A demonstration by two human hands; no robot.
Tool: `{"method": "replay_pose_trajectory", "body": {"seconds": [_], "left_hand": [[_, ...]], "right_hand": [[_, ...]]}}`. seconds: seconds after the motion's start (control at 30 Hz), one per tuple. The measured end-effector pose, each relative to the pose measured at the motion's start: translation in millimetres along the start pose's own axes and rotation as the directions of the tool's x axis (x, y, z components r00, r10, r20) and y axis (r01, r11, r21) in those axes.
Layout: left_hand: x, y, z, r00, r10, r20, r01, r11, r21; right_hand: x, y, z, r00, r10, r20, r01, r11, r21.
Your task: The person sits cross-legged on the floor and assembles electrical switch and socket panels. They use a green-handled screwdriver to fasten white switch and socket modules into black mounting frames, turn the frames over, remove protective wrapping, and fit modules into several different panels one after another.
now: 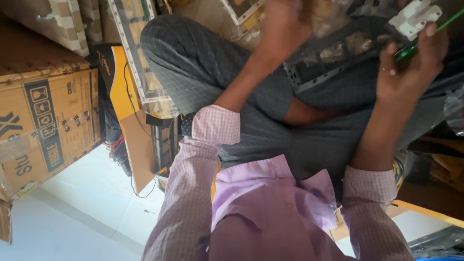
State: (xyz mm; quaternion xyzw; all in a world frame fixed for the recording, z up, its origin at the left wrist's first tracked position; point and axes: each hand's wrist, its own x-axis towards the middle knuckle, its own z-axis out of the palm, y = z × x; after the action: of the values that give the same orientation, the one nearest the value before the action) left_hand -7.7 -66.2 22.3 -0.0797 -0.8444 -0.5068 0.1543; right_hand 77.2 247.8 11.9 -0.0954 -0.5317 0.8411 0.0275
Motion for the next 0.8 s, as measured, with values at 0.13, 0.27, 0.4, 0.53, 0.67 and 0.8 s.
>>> {"method": "replay_pose_trajectory", "body": {"seconds": [0.13,0.27,0.4,0.53,0.67,0.8], "left_hand": [[-16,1,4,0.865,0.147,0.480,-0.169,0.986,0.003],[-30,-15,4,0.795,0.139,0.590,-0.237,0.967,0.091],[-35,-18,4,0.780,0.200,0.593,-0.223,0.974,-0.036],[-13,-14,-10,0.803,0.292,0.520,-0.215,0.955,-0.204],[14,-14,-51,0.742,0.174,0.647,0.074,0.939,-0.337],[19,-5,-67,0.745,0.133,0.653,0.150,0.921,-0.359]], "right_hand": [[7,5,-25,0.996,0.088,0.003,-0.087,0.983,0.161],[17,-3,-29,0.973,0.150,0.177,-0.203,0.921,0.334],[22,-7,-18,0.948,0.200,0.249,-0.289,0.870,0.400],[18,-15,-11,0.940,0.168,0.297,-0.278,0.881,0.383],[-10,-29,6,0.949,0.175,0.263,-0.270,0.881,0.390],[-51,-38,56,0.991,0.133,-0.029,-0.128,0.981,0.144]]}}
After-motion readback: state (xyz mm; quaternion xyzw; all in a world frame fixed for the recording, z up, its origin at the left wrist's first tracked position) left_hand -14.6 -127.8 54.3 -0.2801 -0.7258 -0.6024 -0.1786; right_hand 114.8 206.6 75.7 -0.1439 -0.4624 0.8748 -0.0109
